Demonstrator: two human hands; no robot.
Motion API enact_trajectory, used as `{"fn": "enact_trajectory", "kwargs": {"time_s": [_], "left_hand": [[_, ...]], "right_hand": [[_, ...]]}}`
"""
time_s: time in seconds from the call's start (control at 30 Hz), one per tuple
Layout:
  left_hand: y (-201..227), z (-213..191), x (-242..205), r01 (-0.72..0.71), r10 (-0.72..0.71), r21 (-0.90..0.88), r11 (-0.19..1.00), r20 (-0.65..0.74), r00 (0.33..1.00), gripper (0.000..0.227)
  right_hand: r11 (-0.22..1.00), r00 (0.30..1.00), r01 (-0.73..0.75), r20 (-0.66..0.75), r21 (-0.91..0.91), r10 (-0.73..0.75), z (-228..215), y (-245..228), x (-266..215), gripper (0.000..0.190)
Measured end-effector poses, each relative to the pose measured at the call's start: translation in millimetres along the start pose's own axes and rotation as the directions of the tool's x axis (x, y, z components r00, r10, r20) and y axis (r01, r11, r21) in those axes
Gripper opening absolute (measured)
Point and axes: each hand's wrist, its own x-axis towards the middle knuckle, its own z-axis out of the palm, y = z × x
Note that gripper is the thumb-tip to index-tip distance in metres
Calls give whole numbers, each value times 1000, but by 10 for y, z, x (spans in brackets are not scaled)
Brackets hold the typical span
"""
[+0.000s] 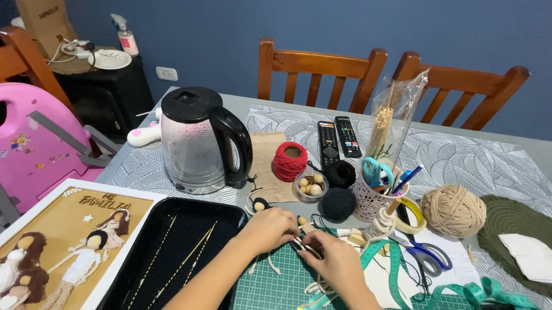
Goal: Measuring, cutting, and gluing materials to create small decorative dolls
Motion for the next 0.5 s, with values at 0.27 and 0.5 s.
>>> {"fn": "enact_trajectory", "kwargs": {"time_s": [0.27, 0.5], "left_hand": [[21, -48, -38, 2, -2, -6, 1000, 15, 1000, 18], [-78, 84, -13, -79, 82, 78, 994, -26, 996, 24]], "right_hand": [[999, 997, -25, -67, 42, 28, 78, 17, 5, 10], [998, 995, -29, -92, 55, 34, 87, 15, 10, 10]]}}
